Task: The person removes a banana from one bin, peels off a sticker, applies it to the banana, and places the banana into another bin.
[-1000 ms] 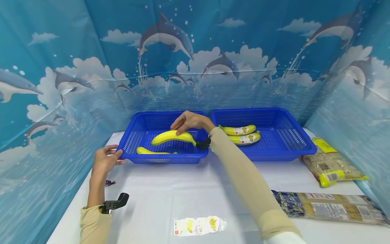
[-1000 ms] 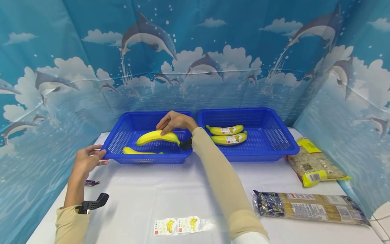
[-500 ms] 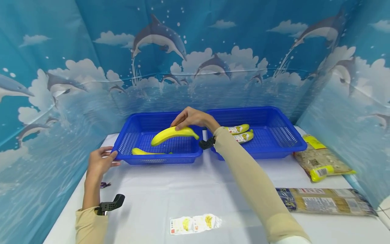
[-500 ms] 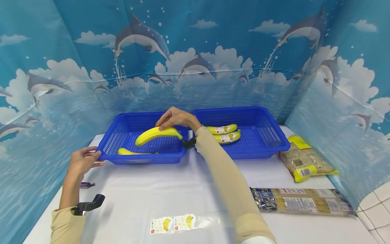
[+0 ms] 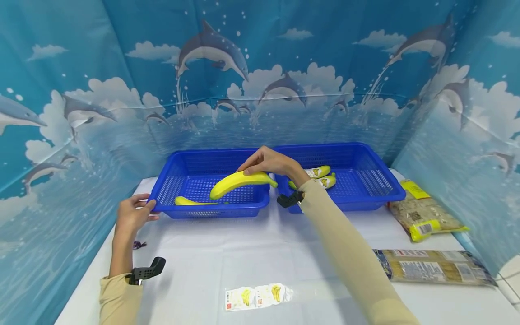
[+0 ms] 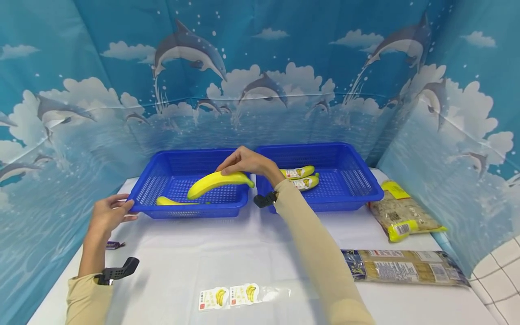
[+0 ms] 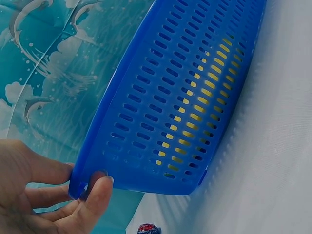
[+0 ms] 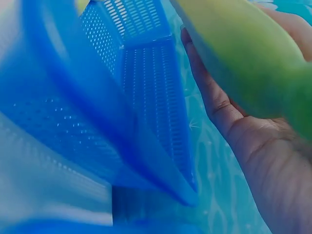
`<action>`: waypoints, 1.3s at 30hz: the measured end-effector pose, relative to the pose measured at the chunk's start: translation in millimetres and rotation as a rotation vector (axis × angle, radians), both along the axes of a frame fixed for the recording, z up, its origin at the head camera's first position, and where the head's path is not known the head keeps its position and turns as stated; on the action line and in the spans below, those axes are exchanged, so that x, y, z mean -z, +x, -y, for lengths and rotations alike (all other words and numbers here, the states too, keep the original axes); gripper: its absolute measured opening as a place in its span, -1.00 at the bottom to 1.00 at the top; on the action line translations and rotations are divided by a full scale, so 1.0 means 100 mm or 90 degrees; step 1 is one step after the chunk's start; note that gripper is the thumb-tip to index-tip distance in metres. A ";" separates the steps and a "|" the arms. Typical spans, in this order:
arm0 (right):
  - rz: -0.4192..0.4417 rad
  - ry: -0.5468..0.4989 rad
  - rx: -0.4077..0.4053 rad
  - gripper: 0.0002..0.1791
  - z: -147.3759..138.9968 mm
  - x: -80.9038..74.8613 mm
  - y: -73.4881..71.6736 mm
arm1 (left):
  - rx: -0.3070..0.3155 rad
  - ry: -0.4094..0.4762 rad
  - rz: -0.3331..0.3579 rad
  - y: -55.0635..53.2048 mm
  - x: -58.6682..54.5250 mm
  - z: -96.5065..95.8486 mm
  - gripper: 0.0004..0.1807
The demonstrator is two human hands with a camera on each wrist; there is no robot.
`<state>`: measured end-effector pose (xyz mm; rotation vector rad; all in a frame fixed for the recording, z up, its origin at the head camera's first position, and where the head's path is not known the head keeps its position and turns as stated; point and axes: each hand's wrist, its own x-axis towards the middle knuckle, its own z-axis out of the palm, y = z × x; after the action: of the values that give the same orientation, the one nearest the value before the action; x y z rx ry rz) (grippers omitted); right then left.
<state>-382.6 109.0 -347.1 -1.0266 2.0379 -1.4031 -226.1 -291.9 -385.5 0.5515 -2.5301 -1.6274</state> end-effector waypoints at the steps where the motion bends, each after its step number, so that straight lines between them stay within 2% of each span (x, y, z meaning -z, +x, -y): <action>1: 0.002 -0.008 0.004 -0.71 -0.04 0.00 0.03 | 0.003 -0.005 0.000 0.00 0.00 0.00 -0.39; 7: -0.001 -0.056 0.015 -0.71 -0.27 0.01 0.27 | 0.004 -0.026 0.006 0.01 0.00 0.02 -0.39; 14: 0.003 -0.070 0.020 -0.70 -0.44 0.12 0.51 | -0.003 -0.036 0.013 0.05 0.02 0.06 -0.38; 23: -0.039 -0.052 0.027 -0.71 -0.61 0.26 0.74 | -0.003 -0.035 0.015 0.08 0.03 0.05 -0.38; 34: -0.050 -0.092 0.026 -0.70 -0.77 0.42 0.99 | 0.012 -0.064 -0.006 0.07 0.03 -0.03 -0.40; 39: -0.067 -0.092 0.037 -0.70 -0.85 0.42 1.07 | 0.023 -0.087 -0.009 0.06 0.06 -0.05 -0.38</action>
<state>-275.4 193.6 -389.4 -1.1306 2.0813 -1.5769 -220.1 -286.9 -391.0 0.4819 -2.6304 -1.4502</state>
